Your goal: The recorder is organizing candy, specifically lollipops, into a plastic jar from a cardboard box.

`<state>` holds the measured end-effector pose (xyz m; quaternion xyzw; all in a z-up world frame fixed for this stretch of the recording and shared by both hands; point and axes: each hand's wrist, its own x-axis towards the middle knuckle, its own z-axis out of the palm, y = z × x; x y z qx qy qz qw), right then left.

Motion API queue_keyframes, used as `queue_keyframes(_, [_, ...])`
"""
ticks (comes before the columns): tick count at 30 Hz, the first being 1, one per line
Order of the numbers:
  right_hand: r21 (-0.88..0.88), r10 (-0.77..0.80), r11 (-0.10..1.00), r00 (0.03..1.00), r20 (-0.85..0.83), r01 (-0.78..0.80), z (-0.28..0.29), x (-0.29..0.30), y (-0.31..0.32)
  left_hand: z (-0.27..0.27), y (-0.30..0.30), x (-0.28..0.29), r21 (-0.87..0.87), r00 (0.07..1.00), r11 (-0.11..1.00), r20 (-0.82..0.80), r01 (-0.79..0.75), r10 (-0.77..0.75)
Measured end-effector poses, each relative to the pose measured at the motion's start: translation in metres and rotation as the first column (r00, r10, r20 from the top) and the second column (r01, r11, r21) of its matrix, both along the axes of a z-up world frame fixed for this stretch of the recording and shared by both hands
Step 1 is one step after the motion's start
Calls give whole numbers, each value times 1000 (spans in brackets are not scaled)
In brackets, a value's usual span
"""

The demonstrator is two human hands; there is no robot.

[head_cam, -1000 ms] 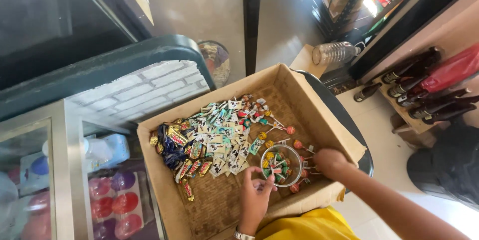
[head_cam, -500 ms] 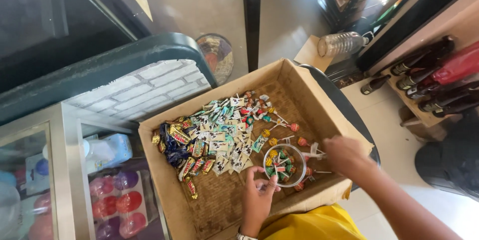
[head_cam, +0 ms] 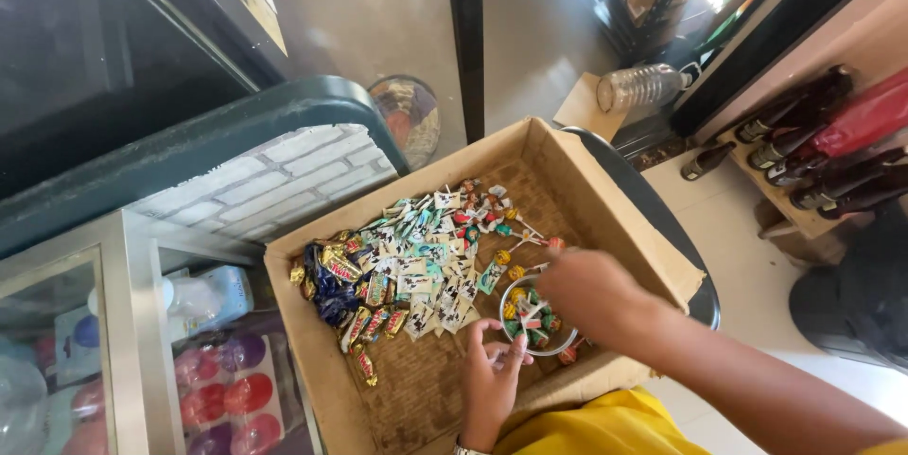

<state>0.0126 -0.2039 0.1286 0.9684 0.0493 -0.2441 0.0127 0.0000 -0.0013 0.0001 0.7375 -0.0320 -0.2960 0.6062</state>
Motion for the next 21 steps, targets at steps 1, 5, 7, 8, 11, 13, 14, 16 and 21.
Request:
queue_keyframes(1, [-33,82,996,996,36,-81,-34,1,3,-2,0,0,2,1000,1000,14,8,-8])
queue_keyframes(5, [30,238,969,955,176,-247,-115,4,13,-5,0,0,17,1000,1000,21,15,-16])
queue_keyframes(7, [49,289,952,943,168,-301,-140,9,19,-6,1,-1,14,1000,1000,-2,2,-2])
queue_keyframes(8, [64,332,936,930,157,-345,-153,10,20,-7,0,-2,8,1000,1000,-27,-2,3])
queue_keyframes(11, [-16,442,896,890,112,-444,-188,14,27,-15,0,-1,-47,1000,999,26,0,2])
queue_keyframes(13, [-49,502,865,859,98,-500,-206,14,24,-8,-1,-1,-34,999,999,34,3,-2])
queue_keyframes(14, [-74,565,825,821,85,-561,-215,14,25,-4,0,-1,-15,999,1000,43,-1,2])
queue_keyframes(16, [-74,613,790,787,65,-609,-225,15,23,0,0,0,-27,999,1000,43,-2,3])
queue_keyframes(21, [-40,672,739,740,-9,-672,-247,25,23,3,-1,2,1,999,1000,49,-6,6])
